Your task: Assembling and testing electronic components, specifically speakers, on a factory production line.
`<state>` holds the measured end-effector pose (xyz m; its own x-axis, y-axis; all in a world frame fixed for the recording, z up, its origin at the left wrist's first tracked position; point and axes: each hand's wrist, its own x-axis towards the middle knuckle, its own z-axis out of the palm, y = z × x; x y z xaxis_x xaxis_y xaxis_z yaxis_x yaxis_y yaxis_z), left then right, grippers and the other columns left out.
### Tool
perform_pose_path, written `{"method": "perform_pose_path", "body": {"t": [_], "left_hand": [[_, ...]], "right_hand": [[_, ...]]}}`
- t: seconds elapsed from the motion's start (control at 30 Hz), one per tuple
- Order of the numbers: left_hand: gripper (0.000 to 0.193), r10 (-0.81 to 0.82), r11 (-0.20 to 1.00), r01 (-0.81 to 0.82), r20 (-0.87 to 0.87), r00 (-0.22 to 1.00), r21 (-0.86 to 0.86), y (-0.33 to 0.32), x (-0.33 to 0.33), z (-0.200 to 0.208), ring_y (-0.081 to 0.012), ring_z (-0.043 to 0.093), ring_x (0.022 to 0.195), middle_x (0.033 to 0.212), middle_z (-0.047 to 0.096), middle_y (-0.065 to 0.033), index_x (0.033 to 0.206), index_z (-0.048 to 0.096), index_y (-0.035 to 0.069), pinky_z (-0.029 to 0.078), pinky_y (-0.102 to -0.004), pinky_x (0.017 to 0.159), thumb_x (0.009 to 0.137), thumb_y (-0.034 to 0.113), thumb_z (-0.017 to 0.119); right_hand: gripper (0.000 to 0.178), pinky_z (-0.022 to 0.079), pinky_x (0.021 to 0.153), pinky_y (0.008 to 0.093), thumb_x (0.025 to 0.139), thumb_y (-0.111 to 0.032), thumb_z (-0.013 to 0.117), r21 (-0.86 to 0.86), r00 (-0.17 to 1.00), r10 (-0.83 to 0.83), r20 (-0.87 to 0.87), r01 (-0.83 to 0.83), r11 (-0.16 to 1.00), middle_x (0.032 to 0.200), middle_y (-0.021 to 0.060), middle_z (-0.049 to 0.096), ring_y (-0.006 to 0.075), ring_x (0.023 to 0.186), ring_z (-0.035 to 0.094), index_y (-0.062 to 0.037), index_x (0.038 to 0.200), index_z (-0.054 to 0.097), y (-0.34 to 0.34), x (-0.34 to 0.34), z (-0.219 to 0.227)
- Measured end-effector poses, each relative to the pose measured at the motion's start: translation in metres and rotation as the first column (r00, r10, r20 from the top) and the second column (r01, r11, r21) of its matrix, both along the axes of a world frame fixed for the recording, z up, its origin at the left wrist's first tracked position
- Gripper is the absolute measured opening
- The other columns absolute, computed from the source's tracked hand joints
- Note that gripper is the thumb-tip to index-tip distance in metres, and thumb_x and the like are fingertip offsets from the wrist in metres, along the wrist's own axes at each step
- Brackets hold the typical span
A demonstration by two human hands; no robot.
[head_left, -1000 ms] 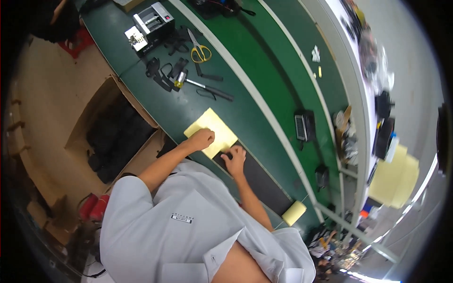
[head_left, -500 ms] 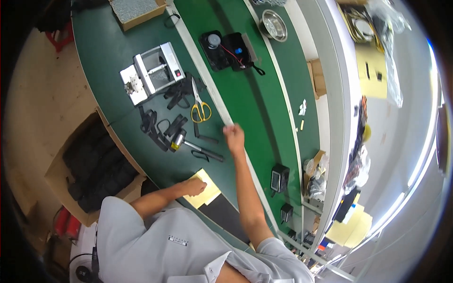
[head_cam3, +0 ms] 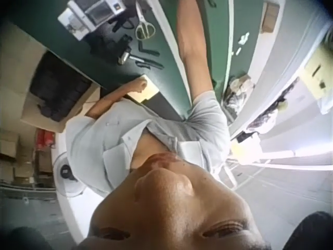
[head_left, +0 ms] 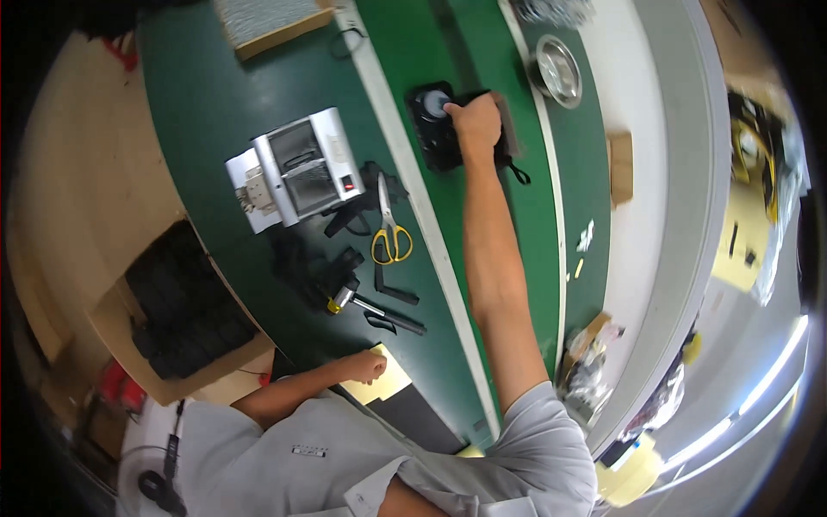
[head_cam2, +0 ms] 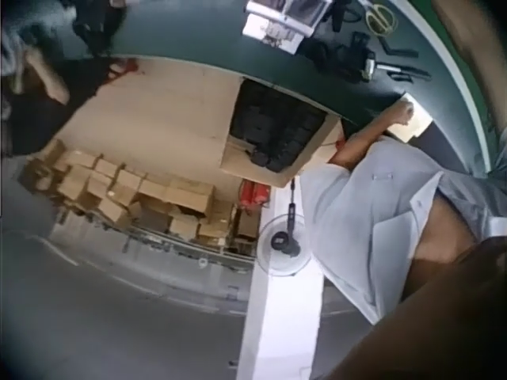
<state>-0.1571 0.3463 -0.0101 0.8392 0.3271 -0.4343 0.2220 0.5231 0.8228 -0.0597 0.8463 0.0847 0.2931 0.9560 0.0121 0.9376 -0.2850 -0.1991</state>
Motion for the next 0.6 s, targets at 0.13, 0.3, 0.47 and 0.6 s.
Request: {"method": "perform_pose_path", "body": {"t": [0.13,0.3,0.47,0.6], "left_hand": [[0.015,0.047,0.905,0.026,-0.162,0.986,0.425,0.105,0.018,0.025,-0.0402,0.066,0.073,0.077,0.068,-0.019,0.08,0.065,0.006,0.053,-0.0506,0.071,0.083,0.02,0.06],[0.011,0.734,0.323,-0.531,0.147,0.663,0.783,0.354,0.048,0.092,-0.0383,0.064,0.084,0.085,0.065,-0.0186,0.092,0.062,0.003,0.051,-0.0452,0.074,0.09,0.011,0.056],[0.04,0.466,0.127,0.12,-0.166,0.869,0.985,0.534,0.027,0.021,-0.0337,0.066,0.105,0.107,0.07,-0.0182,0.113,0.07,0.009,0.049,-0.0419,0.097,0.075,-0.002,0.06],[0.012,0.199,-0.361,0.534,-0.496,0.845,0.764,0.543,0.089,0.032,-0.0316,0.07,0.09,0.091,0.072,-0.0131,0.088,0.074,0.009,0.051,-0.0418,0.094,0.078,0.008,0.068]], "right_hand": [[0.027,0.049,0.075,0.0561,0.088,-0.01,0.06,0.304,0.996,0.044,-0.081,-0.017,0.952,0.094,0.0267,0.065,0.0484,0.087,0.063,-0.0009,0.109,0.046,-0.087,0.054,0.013],[0.015,0.048,0.058,0.0474,0.088,-0.009,0.059,0.054,0.899,-0.225,-0.376,0.263,0.963,0.072,0.0203,0.059,0.0419,0.067,0.063,-0.0049,0.099,0.05,-0.336,0.09,0.017],[0.011,0.049,0.058,0.0385,0.084,-0.011,0.067,-0.308,0.819,-0.496,-0.29,0.41,0.858,0.065,0.014,0.061,0.0275,0.06,0.063,-0.0054,0.09,0.061,-0.566,0.088,0.011],[0.01,0.049,0.058,0.0327,0.083,-0.012,0.069,-0.2,0.566,-0.722,-0.398,0.714,0.671,0.066,0.0087,0.063,0.0164,0.06,0.061,-0.0036,0.086,0.064,-0.669,0.059,0.019]]}}
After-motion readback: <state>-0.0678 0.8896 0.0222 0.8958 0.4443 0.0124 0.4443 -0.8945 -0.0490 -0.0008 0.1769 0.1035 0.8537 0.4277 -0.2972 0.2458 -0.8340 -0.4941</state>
